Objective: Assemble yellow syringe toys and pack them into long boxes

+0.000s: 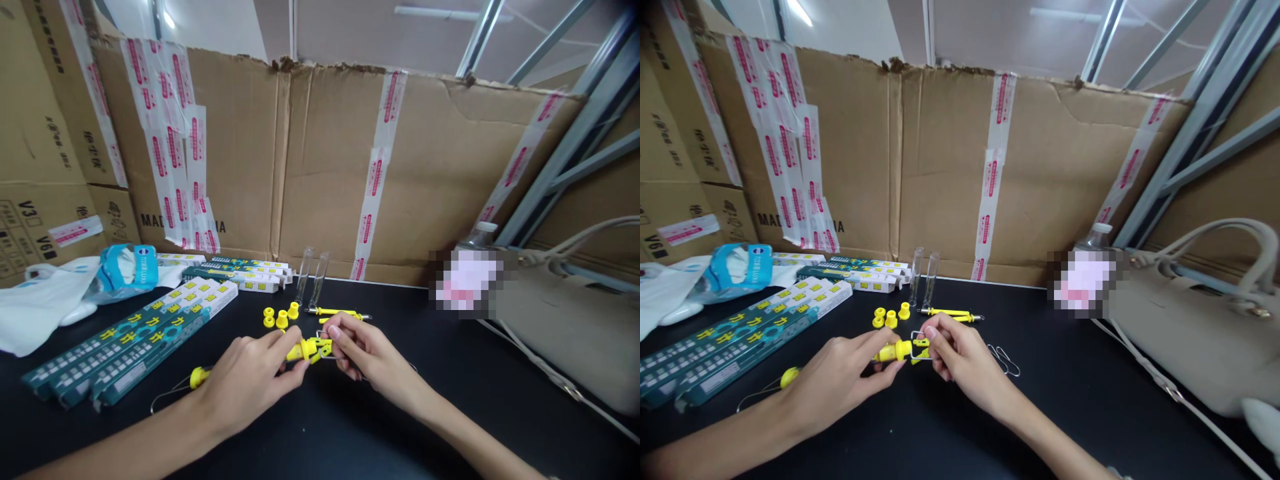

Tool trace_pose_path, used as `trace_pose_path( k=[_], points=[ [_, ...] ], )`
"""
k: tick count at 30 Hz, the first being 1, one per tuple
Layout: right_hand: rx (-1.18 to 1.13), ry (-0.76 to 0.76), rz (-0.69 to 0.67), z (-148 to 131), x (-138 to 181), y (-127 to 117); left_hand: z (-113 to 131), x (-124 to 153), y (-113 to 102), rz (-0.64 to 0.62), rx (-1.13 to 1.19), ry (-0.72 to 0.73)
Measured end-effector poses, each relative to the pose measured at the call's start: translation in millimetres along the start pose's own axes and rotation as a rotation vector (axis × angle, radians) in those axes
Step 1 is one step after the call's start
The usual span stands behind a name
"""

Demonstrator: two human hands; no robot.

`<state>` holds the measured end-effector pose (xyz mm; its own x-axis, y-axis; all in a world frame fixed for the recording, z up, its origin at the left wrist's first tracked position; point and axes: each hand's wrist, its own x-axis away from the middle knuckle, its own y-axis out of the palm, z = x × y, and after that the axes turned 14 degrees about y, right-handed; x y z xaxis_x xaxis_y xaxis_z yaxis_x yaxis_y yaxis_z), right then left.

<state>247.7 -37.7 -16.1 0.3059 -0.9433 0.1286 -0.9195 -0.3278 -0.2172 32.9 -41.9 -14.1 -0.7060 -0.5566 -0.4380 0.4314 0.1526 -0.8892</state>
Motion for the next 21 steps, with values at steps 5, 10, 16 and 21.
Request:
trace_pose_path(
  k=[5,10,16,21],
  points=[
    [0.007,0.009,-0.009,0.4,0.0,2.5,0.4,-0.1,1.1,-0.018,-0.029,0.006],
    [0.013,0.004,-0.013,-0.5,1.3,3.8,0.3,2.0,3.3,-0.008,-0.066,0.044],
    [0.046,-0.014,0.019,-1.7,1.2,2.1,-0.1,3.4,4.2,0.063,-0.029,0.055],
    [0.070,-0.013,0.009,-0.3,2.7,3.6,-0.7,2.7,3.3,0.112,-0.062,0.123]
  ],
)
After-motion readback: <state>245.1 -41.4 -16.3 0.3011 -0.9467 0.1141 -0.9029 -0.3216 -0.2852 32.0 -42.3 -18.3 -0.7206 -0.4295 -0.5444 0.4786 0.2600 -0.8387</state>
